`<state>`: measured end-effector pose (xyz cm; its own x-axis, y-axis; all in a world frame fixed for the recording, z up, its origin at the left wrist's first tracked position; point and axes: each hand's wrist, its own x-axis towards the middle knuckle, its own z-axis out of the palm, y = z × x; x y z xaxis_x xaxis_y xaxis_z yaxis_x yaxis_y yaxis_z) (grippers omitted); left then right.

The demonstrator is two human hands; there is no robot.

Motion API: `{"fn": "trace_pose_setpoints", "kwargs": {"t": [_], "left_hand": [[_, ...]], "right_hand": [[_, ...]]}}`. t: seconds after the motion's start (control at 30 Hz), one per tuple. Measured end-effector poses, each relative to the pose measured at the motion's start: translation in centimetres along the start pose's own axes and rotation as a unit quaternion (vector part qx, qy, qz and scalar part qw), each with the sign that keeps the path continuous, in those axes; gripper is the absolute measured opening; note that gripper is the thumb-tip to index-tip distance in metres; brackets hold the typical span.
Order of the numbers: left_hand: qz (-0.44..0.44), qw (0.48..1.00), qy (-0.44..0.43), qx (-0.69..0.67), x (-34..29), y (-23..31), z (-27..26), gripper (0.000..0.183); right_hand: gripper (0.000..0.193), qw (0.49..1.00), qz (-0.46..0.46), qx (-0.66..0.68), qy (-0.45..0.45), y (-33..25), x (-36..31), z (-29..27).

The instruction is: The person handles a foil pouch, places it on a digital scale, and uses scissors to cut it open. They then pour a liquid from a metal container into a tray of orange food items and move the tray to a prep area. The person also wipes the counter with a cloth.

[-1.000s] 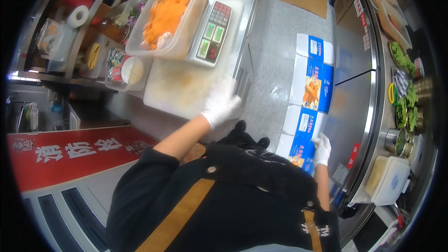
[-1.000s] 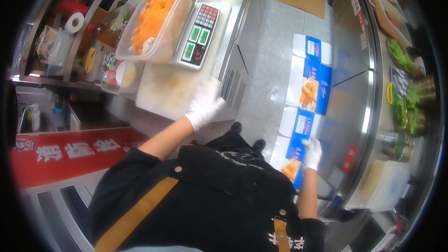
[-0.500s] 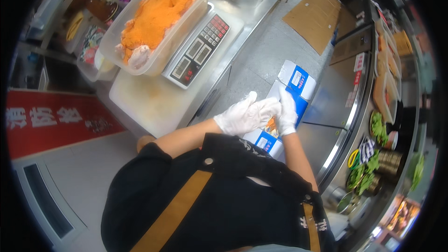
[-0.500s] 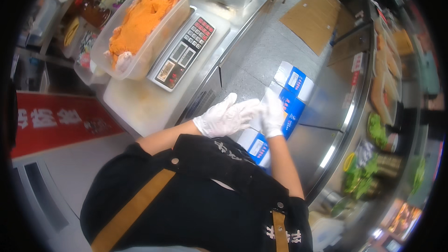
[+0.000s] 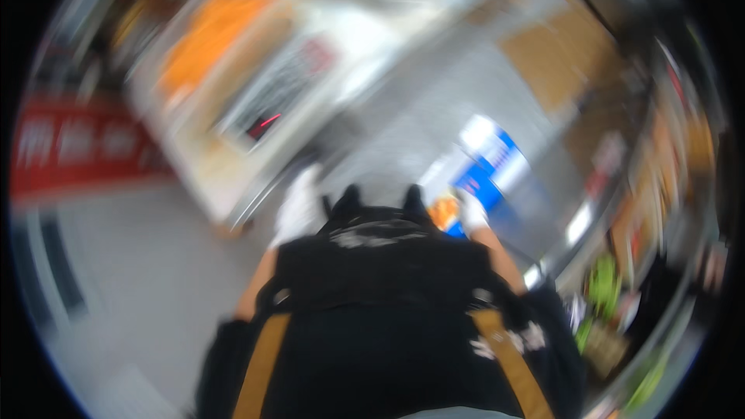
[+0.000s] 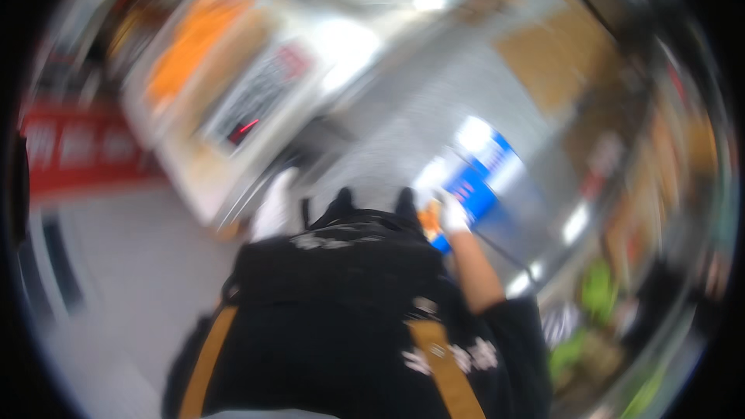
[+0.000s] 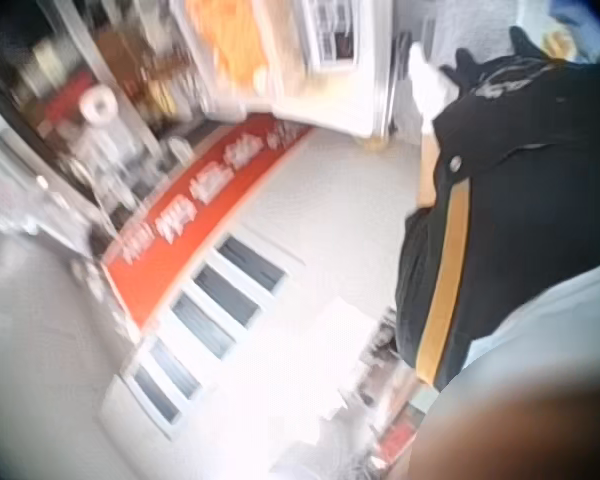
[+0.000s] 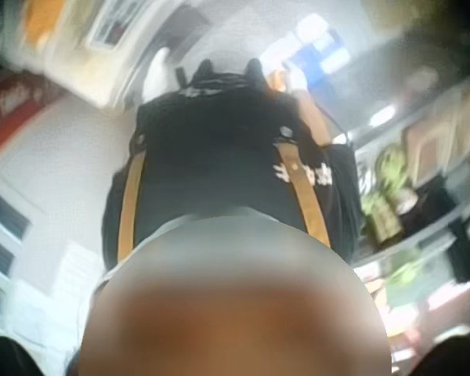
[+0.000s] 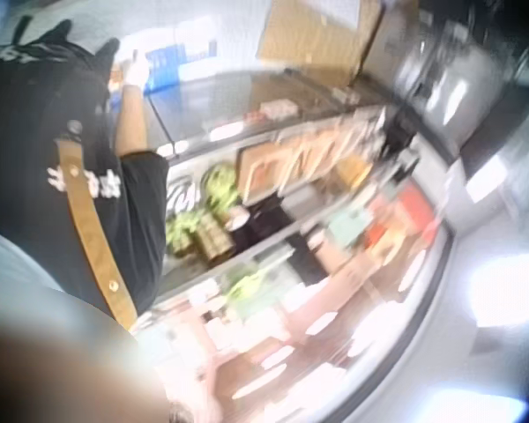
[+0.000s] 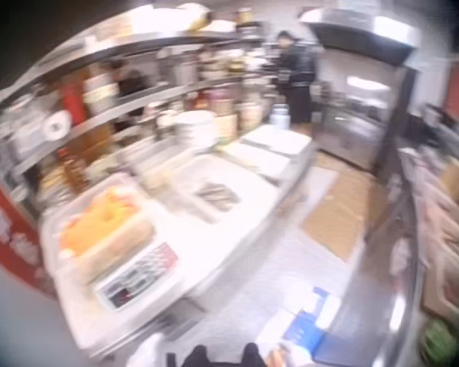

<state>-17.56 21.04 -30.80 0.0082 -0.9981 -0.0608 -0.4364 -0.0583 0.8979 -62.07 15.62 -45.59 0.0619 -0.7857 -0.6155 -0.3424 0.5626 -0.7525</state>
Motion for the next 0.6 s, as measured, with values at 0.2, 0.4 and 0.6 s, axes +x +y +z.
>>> {"fn": "trace_pose_setpoints", "kwargs": {"t": [0.2,0.4,0.6], "left_hand": [[-0.035,0.983,-0.001,-0.179,1.2,3.4,7.3,0.059],[-0.102,0.976,-0.097,-0.169,6.4,8.7,12.5,0.054],[-0.137,0.966,-0.156,-0.152,6.0,8.8,13.7,0.052]], "right_hand": [[0.029,0.981,-0.102,-0.138,0.088,-9.3,-1.9,-5.2],[0.033,0.919,-0.094,-0.186,0.335,-6.4,-6.6,-9.3],[0.056,0.683,-0.047,-0.285,0.671,1.8,-21.2,-19.5]]}}
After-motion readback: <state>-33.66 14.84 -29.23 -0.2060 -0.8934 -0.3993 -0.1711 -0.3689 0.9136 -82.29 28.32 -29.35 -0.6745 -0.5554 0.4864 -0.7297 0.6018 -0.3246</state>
